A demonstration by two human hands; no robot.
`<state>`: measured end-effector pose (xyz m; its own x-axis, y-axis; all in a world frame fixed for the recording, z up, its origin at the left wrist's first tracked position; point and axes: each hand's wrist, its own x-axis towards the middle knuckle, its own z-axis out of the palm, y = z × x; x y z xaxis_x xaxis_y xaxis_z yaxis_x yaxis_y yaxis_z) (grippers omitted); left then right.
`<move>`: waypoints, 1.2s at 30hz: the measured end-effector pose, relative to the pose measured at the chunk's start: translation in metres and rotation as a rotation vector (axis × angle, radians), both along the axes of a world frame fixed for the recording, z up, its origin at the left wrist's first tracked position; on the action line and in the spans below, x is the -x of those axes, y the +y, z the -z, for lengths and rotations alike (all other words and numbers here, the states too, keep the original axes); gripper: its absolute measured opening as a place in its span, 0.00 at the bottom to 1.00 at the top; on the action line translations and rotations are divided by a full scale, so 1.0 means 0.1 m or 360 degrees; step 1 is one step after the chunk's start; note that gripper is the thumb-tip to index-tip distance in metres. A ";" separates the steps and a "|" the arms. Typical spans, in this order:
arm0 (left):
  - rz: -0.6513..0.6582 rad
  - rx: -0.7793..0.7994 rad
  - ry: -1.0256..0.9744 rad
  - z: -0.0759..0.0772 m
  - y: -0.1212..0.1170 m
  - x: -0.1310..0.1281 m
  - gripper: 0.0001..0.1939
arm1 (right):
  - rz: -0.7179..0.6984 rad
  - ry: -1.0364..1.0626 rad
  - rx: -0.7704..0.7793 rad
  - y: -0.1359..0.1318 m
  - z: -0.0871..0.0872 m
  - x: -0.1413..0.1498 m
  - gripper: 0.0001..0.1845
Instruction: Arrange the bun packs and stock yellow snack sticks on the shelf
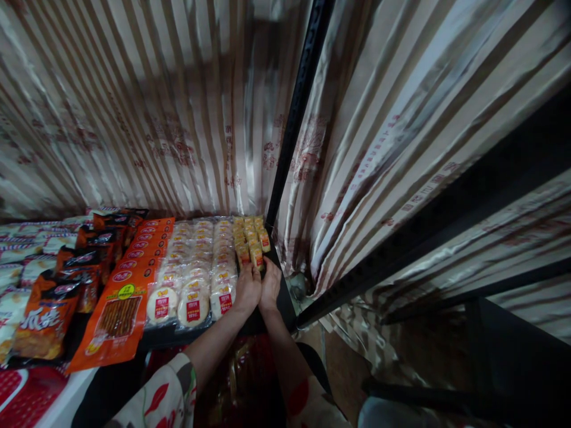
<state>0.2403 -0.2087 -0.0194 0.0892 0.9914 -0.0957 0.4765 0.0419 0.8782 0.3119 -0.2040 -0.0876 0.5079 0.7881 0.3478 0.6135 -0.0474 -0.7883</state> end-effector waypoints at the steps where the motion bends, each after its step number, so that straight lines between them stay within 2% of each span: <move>1: -0.0006 0.0008 0.0006 0.01 0.00 -0.01 0.19 | 0.0003 -0.0001 0.0005 -0.01 -0.01 0.00 0.21; 6: 0.0014 0.0002 0.0002 0.02 0.01 -0.02 0.19 | -0.0027 -0.0019 0.0080 0.04 -0.04 -0.02 0.16; 14: 0.0006 0.0046 0.0015 0.04 0.02 0.00 0.19 | -0.0023 -0.0137 0.0059 0.11 -0.02 -0.02 0.12; 26: -0.0027 0.0019 0.0038 0.05 0.04 -0.05 0.20 | -0.0056 -0.0128 0.0083 0.08 -0.05 -0.02 0.14; 31: -0.0031 -0.0111 0.0012 0.13 -0.07 -0.10 0.20 | -0.0065 -0.0050 0.0009 -0.01 -0.04 -0.05 0.16; 36: 0.0005 -0.0343 0.0024 0.29 -0.35 -0.10 0.22 | -0.0098 0.0041 -0.0158 -0.23 0.06 -0.04 0.19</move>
